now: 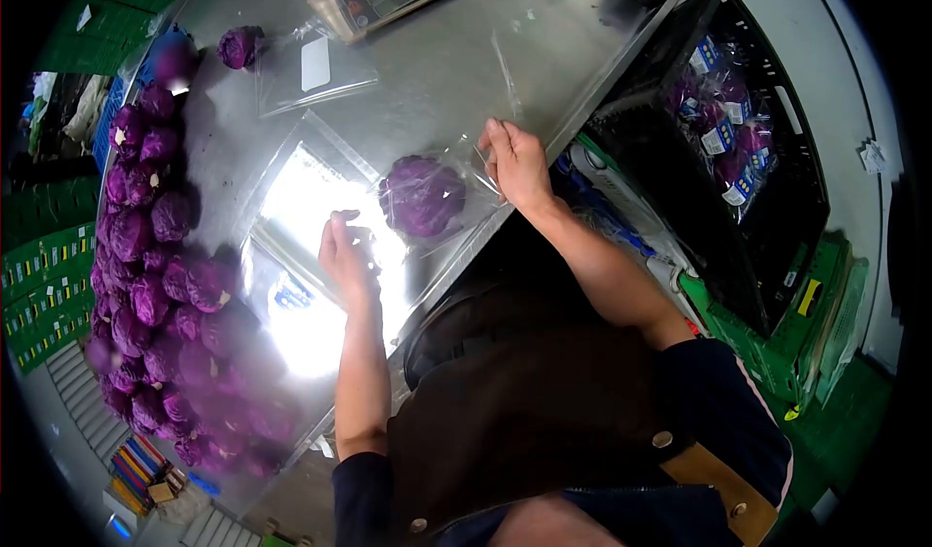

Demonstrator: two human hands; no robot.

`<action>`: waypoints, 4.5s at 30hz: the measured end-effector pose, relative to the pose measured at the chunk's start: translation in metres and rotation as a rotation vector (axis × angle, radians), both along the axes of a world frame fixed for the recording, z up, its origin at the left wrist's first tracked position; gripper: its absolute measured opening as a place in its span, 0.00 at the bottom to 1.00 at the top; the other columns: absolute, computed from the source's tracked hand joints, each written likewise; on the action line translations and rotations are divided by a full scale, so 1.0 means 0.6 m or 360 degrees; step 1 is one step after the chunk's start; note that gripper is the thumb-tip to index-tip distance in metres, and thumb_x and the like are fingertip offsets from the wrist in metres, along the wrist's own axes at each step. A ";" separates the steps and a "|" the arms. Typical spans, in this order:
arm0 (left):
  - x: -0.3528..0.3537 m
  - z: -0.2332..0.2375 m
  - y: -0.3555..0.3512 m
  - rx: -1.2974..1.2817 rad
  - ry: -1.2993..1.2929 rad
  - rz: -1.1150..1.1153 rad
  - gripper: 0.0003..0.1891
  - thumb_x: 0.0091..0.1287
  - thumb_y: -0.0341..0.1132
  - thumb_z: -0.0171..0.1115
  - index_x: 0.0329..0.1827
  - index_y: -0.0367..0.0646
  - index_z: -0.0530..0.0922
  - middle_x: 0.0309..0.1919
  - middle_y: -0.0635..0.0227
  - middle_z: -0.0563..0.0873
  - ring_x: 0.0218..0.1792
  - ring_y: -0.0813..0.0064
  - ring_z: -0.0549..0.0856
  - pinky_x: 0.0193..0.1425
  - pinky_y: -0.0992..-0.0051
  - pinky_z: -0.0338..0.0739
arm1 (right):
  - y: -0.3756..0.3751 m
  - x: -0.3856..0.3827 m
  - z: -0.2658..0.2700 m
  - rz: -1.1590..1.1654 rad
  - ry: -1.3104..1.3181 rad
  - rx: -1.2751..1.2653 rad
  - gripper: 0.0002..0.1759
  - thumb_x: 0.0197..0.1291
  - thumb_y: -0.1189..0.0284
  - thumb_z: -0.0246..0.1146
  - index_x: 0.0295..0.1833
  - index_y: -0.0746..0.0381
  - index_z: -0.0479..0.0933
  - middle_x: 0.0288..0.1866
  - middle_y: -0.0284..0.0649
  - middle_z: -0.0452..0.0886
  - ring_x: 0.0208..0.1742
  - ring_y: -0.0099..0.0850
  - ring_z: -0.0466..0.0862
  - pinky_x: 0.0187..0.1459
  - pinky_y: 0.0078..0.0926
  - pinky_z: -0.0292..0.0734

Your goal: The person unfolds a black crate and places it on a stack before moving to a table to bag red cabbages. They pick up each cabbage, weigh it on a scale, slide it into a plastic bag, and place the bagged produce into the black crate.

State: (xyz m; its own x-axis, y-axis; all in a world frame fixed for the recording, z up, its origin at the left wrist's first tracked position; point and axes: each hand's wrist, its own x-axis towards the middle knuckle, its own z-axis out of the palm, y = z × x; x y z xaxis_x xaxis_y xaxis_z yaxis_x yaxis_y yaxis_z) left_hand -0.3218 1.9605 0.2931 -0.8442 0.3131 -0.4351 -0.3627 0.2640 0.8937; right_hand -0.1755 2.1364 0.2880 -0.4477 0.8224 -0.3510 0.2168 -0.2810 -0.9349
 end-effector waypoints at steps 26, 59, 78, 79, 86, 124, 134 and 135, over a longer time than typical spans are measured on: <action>-0.055 0.085 0.070 0.0194 0.0311 -0.0044 0.04 0.65 0.31 0.55 0.33 0.40 0.75 0.14 0.74 0.74 0.15 0.85 0.71 0.19 0.84 0.62 | 0.021 -0.032 0.026 0.0115 0.0094 0.1090 0.06 0.67 0.76 0.54 0.47 0.63 0.74 0.17 0.38 0.74 0.17 0.24 0.76 0.20 0.22 0.68; -0.099 -0.034 0.114 -0.1172 0.2109 -0.1765 0.21 0.59 0.28 0.56 0.57 0.50 0.77 0.64 0.60 0.72 0.67 0.55 0.67 0.68 0.51 0.59 | 0.042 -0.012 -0.054 0.0575 -0.1253 0.0672 0.15 0.62 0.65 0.54 0.40 0.65 0.79 0.33 0.51 0.81 0.37 0.53 0.81 0.43 0.48 0.75; -0.011 -0.050 0.049 0.0350 -0.0125 -0.1345 0.51 0.52 0.44 0.68 0.73 0.35 0.47 0.63 0.52 0.67 0.63 0.58 0.70 0.65 0.64 0.68 | -0.019 -0.008 -0.041 0.0894 -0.0311 0.0227 0.38 0.56 0.44 0.58 0.61 0.63 0.66 0.49 0.51 0.78 0.48 0.47 0.79 0.49 0.41 0.74; -0.025 -0.058 0.056 0.0433 -0.0277 -0.1269 0.49 0.51 0.42 0.68 0.73 0.34 0.49 0.62 0.52 0.68 0.62 0.58 0.72 0.63 0.64 0.70 | -0.008 0.006 0.011 0.0990 -0.0264 0.0114 0.41 0.55 0.42 0.58 0.62 0.63 0.65 0.49 0.53 0.78 0.49 0.47 0.79 0.50 0.40 0.74; 0.161 0.180 0.223 0.0828 -0.0702 -0.1333 0.45 0.59 0.53 0.60 0.73 0.39 0.52 0.64 0.49 0.67 0.58 0.58 0.76 0.61 0.61 0.74 | 0.067 0.266 0.217 0.0380 0.0232 0.0824 0.55 0.35 0.67 0.78 0.71 0.59 0.57 0.66 0.48 0.67 0.65 0.41 0.70 0.64 0.36 0.66; -0.102 0.020 0.078 0.0044 0.0498 -0.0538 0.14 0.66 0.30 0.59 0.52 0.34 0.74 0.31 0.59 0.85 0.30 0.73 0.85 0.36 0.76 0.78 | 0.152 -0.391 -0.088 0.0322 -0.0157 0.1315 0.08 0.52 0.73 0.66 0.39 0.61 0.80 0.39 0.40 0.82 0.43 0.37 0.82 0.41 0.28 0.77; -0.138 0.023 -0.075 0.0307 -0.0625 0.0285 0.34 0.69 0.55 0.47 0.65 0.31 0.59 0.46 0.45 0.81 0.32 0.54 0.85 0.34 0.65 0.82 | -0.050 -0.184 0.005 0.1780 0.0598 0.2086 0.07 0.46 0.74 0.65 0.32 0.62 0.77 0.54 0.41 0.77 0.60 0.37 0.74 0.60 0.38 0.69; -0.136 0.013 -0.086 0.0215 -0.0684 0.0186 0.32 0.69 0.51 0.51 0.64 0.30 0.61 0.45 0.45 0.82 0.31 0.55 0.86 0.33 0.67 0.82 | -0.059 -0.174 -0.009 0.1827 0.0627 0.2089 0.07 0.46 0.74 0.65 0.32 0.62 0.77 0.55 0.41 0.77 0.60 0.37 0.74 0.60 0.39 0.69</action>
